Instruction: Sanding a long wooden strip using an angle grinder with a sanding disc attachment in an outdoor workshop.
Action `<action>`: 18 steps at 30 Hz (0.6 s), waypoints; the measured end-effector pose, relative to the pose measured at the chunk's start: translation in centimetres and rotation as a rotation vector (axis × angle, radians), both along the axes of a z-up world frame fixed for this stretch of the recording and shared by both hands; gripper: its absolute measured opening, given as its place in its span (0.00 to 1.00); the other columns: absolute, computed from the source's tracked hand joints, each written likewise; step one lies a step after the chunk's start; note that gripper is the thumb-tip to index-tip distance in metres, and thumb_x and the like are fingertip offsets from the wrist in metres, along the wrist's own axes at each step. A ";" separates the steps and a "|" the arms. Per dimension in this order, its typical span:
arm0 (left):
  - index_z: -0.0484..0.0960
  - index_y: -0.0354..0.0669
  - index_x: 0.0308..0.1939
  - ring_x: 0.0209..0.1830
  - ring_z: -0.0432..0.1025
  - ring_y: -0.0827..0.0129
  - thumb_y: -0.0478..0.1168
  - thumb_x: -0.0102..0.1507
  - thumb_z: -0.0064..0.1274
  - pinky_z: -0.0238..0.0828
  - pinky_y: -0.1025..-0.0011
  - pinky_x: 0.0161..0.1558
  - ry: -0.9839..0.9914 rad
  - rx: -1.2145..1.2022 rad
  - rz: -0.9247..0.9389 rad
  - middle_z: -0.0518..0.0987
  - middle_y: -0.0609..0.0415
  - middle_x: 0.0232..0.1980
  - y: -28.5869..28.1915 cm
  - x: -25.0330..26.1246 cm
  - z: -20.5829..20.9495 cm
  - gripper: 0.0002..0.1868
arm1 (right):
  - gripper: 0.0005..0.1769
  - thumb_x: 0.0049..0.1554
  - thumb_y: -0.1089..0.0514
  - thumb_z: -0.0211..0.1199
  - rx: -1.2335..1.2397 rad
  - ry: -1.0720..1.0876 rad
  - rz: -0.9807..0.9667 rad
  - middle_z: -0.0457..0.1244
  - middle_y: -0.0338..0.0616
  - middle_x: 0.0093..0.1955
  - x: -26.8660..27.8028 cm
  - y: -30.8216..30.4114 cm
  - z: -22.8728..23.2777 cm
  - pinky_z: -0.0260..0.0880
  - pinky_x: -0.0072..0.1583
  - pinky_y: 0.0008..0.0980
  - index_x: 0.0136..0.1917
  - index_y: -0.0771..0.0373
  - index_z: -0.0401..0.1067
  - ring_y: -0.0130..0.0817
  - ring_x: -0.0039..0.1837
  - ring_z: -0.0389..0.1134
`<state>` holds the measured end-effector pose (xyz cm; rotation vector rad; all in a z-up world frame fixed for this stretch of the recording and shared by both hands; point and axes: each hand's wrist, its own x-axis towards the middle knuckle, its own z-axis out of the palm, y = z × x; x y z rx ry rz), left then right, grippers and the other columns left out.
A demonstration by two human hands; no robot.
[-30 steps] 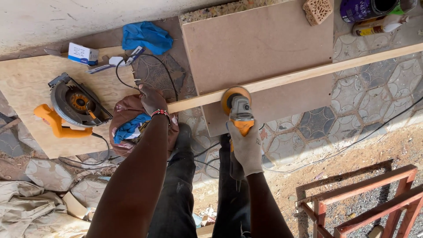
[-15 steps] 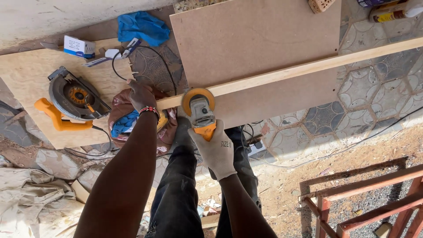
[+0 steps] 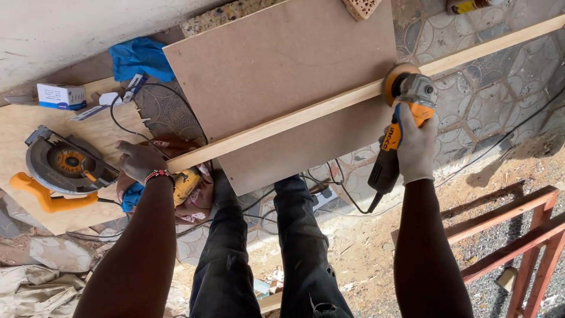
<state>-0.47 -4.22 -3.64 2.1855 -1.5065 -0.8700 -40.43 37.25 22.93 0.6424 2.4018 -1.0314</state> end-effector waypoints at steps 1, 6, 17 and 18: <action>0.93 0.30 0.60 0.56 0.84 0.41 0.66 0.84 0.34 0.80 0.47 0.66 0.000 0.003 -0.007 0.91 0.32 0.54 0.0 0.0 -0.1 0.43 | 0.20 0.71 0.35 0.74 0.003 0.000 -0.007 0.74 0.34 0.52 -1.3 1.2 -0.7 0.84 0.58 0.35 0.65 0.44 0.72 0.30 0.52 0.82; 0.97 0.35 0.55 0.48 0.88 0.47 0.69 0.80 0.46 0.83 0.47 0.58 0.014 -0.048 0.113 0.92 0.31 0.49 -2.5 4.1 -6.1 0.40 | 0.22 0.72 0.32 0.73 -0.127 0.074 -0.136 0.73 0.34 0.53 -4.8 3.8 -2.4 0.90 0.56 0.29 0.63 0.45 0.70 0.28 0.48 0.84; 0.73 0.35 0.80 0.69 0.85 0.44 0.54 0.82 0.50 0.83 0.52 0.71 -0.360 0.008 -0.203 0.86 0.30 0.72 -1.9 2.7 -3.8 0.30 | 0.42 0.65 0.35 0.77 -0.055 -0.386 0.225 0.75 0.53 0.60 14.5 -10.8 -0.7 0.85 0.60 0.55 0.81 0.52 0.65 0.51 0.58 0.81; 0.59 0.28 0.85 0.73 0.82 0.40 0.39 0.84 0.60 0.85 0.53 0.72 -0.625 -0.002 -0.502 0.83 0.28 0.79 -2.2 3.9 -4.7 0.34 | 0.52 0.63 0.25 0.75 0.023 -0.540 0.369 0.75 0.58 0.67 16.2 -12.8 0.2 0.83 0.68 0.66 0.87 0.51 0.61 0.61 0.69 0.81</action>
